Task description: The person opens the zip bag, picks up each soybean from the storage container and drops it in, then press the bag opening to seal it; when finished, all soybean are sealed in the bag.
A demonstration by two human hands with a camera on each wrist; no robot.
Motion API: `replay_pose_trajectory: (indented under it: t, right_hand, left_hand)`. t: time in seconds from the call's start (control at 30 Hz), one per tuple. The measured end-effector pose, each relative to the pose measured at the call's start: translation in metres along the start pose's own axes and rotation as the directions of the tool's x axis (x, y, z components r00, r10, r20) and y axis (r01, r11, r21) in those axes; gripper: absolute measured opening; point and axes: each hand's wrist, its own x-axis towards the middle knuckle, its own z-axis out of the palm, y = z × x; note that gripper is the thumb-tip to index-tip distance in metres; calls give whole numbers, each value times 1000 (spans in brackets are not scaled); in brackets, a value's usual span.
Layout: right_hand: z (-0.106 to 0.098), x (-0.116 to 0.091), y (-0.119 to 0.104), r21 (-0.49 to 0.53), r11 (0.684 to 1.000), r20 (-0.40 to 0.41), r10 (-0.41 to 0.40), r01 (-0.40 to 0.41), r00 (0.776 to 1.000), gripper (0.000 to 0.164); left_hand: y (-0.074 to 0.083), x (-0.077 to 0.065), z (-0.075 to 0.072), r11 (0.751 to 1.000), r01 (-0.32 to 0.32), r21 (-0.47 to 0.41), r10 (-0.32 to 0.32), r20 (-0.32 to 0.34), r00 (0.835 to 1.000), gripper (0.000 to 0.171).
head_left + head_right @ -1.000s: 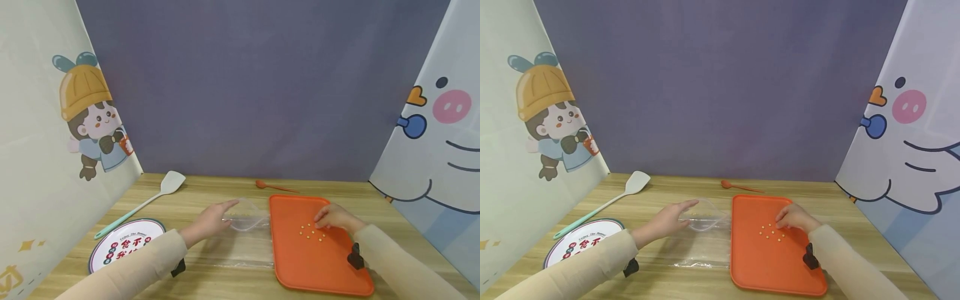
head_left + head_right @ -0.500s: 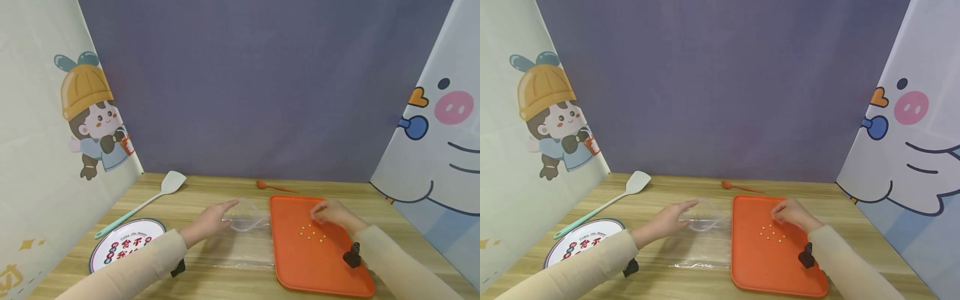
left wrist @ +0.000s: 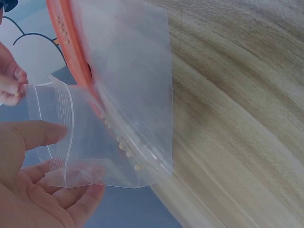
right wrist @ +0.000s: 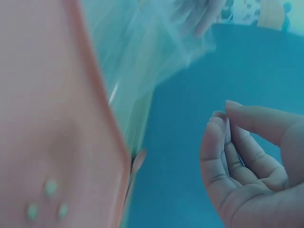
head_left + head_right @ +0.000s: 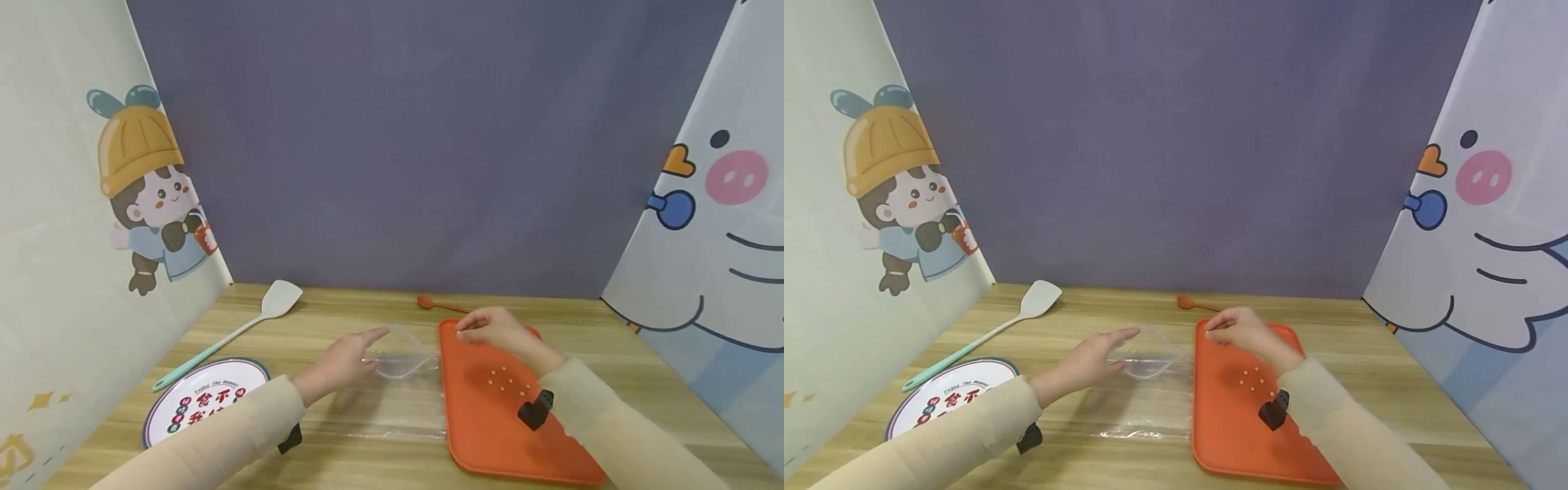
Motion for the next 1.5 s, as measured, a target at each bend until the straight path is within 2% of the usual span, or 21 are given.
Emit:
replay_pose_trajectory:
  t: [0.37,0.67,0.83,1.07,1.5]
  right_hand:
    - [47,16,-34,47,995,80,-91,87,993,19]
    - [59,25,-40,23,996,37,-82,81,996,16]
    - [48,21,-35,49,998,26,-47,46,999,21]
    - [17,5,-21,-52,998,16,20,-19,1000,24]
    - [-30,-13,39,-121,985,21,123,-120,992,30]
  left_hand:
    - [2,-4,-1,1000,-15,2,15,-13,1000,63]
    - [-1,-2,-1,1000,-9,-24,9,3,1000,62]
    - [-2,-3,-2,1000,-6,-21,6,4,1000,63]
    - [0,-2,-3,1000,-7,-18,7,-3,1000,62]
    - [3,-1,-4,1000,13,-16,-13,-1,1000,63]
